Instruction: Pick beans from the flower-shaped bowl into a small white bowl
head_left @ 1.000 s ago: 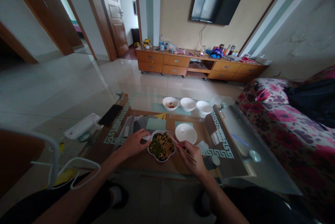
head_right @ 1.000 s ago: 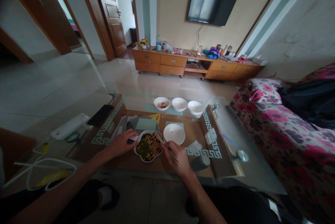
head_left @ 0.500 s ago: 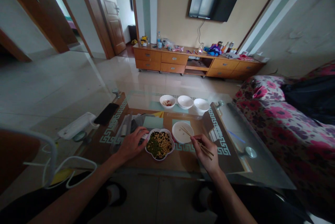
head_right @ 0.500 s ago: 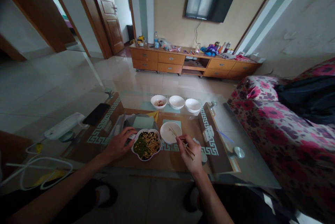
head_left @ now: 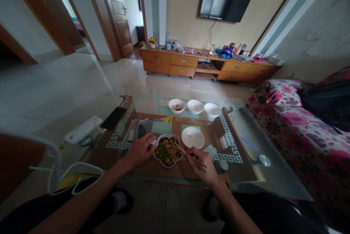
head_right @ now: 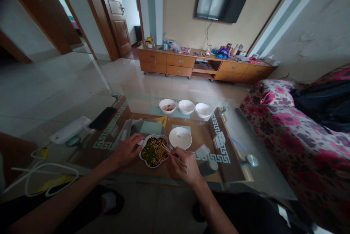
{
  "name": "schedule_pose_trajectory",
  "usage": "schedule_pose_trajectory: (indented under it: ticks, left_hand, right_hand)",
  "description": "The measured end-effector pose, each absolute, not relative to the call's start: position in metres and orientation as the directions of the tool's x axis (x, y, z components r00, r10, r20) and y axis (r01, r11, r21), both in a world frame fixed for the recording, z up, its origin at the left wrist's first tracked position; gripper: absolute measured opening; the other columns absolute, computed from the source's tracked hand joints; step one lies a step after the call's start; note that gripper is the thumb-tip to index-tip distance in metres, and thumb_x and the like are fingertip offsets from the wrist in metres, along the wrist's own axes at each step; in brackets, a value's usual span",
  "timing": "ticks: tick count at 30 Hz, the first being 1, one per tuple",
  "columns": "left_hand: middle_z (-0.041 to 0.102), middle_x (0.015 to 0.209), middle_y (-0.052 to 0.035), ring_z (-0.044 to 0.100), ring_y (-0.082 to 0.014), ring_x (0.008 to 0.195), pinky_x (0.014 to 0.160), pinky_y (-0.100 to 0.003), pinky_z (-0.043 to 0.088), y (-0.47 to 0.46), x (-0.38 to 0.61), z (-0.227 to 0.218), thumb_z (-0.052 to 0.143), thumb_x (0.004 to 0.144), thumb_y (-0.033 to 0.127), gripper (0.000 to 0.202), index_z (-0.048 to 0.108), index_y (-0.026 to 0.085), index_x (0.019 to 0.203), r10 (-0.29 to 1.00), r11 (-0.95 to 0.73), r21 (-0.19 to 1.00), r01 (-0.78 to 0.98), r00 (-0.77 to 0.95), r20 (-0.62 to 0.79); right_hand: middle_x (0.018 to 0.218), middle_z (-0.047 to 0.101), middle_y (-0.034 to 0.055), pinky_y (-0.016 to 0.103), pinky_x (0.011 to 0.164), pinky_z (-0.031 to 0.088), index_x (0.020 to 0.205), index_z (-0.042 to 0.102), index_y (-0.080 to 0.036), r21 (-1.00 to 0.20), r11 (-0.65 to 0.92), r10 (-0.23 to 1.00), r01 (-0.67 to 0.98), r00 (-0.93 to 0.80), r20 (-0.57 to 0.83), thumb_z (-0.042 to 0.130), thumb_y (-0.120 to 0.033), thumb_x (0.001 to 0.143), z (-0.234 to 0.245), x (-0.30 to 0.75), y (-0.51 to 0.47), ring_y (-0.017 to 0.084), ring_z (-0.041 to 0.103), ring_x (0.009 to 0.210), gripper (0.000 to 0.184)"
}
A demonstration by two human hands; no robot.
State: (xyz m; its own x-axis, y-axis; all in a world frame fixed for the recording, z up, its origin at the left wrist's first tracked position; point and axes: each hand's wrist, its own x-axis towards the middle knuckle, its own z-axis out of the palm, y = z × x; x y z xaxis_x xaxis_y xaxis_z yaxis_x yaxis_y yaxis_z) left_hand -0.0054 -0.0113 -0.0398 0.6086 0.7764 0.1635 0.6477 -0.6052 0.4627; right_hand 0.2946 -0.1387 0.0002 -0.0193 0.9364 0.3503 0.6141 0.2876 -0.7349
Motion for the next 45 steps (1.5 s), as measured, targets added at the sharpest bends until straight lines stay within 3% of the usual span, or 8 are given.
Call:
schedule_pose_trajectory:
  ticks: [10,22,31,45]
  left_hand:
    - [0.069,0.13,-0.0109,0.071,-0.0286,0.113,0.098,-0.043,0.06,-0.0116,-0.0035,-0.0348,0.046,0.107,0.042,0.036,0.068,0.023,0.128,0.777,-0.597,0.483,0.641,0.612,0.147]
    - [0.07,0.128,-0.0104,0.072,-0.0278,0.11,0.097,-0.042,0.061,-0.0114,-0.0035,-0.0327,0.047,0.106,0.04,0.034,0.068,0.023,0.126,0.775,-0.6,0.479,0.641,0.614,0.149]
    - [0.07,0.126,-0.0108,0.071,-0.0282,0.111,0.098,-0.044,0.06,-0.0117,-0.0032,-0.0331,0.045,0.106,0.04,0.034,0.068,0.022,0.124,0.775,-0.597,0.487,0.638,0.615,0.144]
    - [0.069,0.126,-0.0095,0.069,-0.0271,0.112,0.101,-0.042,0.058,-0.012,-0.0025,-0.0308,0.046,0.106,0.041,0.034,0.068,0.024,0.125,0.779,-0.584,0.498,0.641,0.615,0.123]
  right_hand:
    - [0.083,0.08,0.0032,0.027,0.064,0.056,0.091,0.072,-0.024,-0.726,0.324,0.937,0.607,-0.098,0.336,0.061,-0.033,0.107,-0.0061,0.2946,-0.1374,0.02,0.077,0.071,0.021]
    - [0.076,0.078,0.0025,0.025,0.058,0.052,0.087,0.069,-0.023,-0.708,0.316,0.932,0.631,-0.069,0.355,0.061,-0.034,0.106,-0.0071,0.2924,-0.136,0.019,0.074,0.062,0.023]
    - [0.065,0.072,-0.0008,0.022,0.052,0.047,0.082,0.066,-0.023,-0.705,0.293,0.933,0.646,-0.031,0.358,0.061,-0.033,0.102,-0.0063,0.293,-0.1361,0.014,0.065,0.051,0.023]
    - [0.074,0.076,0.0027,0.024,0.057,0.049,0.084,0.066,-0.023,-0.669,0.351,0.919,0.655,-0.106,0.379,0.059,-0.031,0.105,-0.0078,0.2921,-0.1369,0.018,0.073,0.061,0.024]
